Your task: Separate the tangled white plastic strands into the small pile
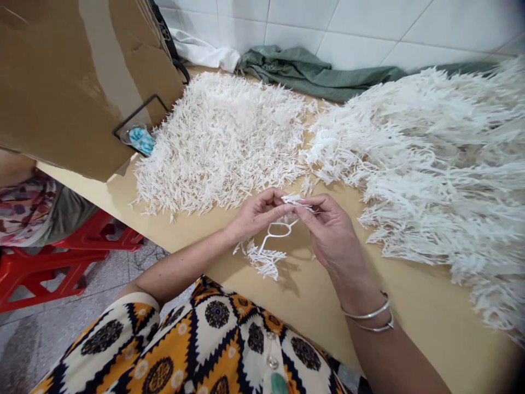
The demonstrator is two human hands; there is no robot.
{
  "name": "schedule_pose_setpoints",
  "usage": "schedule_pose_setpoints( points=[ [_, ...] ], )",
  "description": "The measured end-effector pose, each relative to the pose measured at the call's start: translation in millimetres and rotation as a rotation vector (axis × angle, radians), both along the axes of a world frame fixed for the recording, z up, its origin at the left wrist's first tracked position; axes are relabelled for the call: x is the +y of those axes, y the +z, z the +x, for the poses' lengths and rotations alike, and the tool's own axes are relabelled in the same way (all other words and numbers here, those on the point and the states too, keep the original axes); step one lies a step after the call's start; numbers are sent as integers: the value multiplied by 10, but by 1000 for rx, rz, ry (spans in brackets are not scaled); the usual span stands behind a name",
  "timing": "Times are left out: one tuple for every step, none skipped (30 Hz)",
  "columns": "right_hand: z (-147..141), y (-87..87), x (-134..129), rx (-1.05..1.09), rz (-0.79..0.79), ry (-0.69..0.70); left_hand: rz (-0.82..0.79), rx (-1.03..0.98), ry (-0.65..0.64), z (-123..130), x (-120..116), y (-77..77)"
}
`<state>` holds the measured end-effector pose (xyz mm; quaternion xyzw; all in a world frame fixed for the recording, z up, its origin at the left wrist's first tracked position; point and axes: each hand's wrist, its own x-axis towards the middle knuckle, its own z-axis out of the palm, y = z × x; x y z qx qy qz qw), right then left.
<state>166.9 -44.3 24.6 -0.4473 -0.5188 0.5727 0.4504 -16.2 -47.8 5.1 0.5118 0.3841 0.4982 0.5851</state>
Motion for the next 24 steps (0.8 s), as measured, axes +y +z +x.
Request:
schedule_pose_setpoints(
  points=[
    [5, -20, -11, 13, -26, 1, 11, 22, 17, 2, 3, -1],
    [13, -31, -18, 14, -40, -1, 18, 48, 29, 2, 4, -1],
    [24, -35, -21, 8, -46, 1, 21, 74, 32, 2, 1, -2],
    [37, -33, -18, -1, -44, 8, 22, 97, 26, 1, -4, -5],
    [51, -27, -9, -15, -37, 22, 21, 118, 17, -1, -11, -9],
    [65, -18, 5, -35, -25, 37, 22, 137, 7, -3, -19, -13],
    [79, -7, 23, -65, -9, 48, 27, 157, 3, -6, -27, -18],
    [92, 6, 42, -105, 12, 52, 34, 180, 3, -8, -34, -21],
    [102, 21, 63, -150, 37, 47, 41, 202, 7, -12, -39, -21],
    [107, 37, 84, -195, 69, 33, 44, 224, 7, -15, -40, -19],
    [106, 53, 104, -244, 112, 16, 44, 244, -4, -19, -36, -13],
    [97, 70, 123, -296, 171, -1, 42, 252, -21, -24, -27, -5],
    [79, 84, 144, -344, 237, -17, 38, 251, -44, -29, -14, 5],
    [51, 93, 167, -384, 303, -33, 33, 237, -64, -35, 2, 15],
    [17, 96, 195, -412, 360, -48, 28, 214, -76, -41, 18, 26],
    [-22, 90, 228, -429, 401, -59, 24, 186, -70, -46, 31, 39],
    [-58, 74, 267, -437, 419, -69, 22, 159, -54, -50, 39, 52],
    [-89, 50, 314, -443, 421, -88, 26, 142, -48, -52, 39, 67],
    [-109, 18, 365, -453, 417, -120, 37, 137, -61, -50, 32, 84],
    [-116, -19, 418, -471, 408, -159, 51, 138, -92, -45, 18, 101],
    [-110, -57, 469, -487, 399, -203, 65, 143, -136, -37, 0, 118],
    [-95, -92, 513, -497, 385, -225, 74, 145, -173, -27, -17, 133],
    [-75, -122, 545, -496, 371, -228, 77, 144, -194, -18, -30, 144],
    [-54, -144, 565, -476, 357, -211, 70, 136, -180, -11, -36, 149]
  ],
)
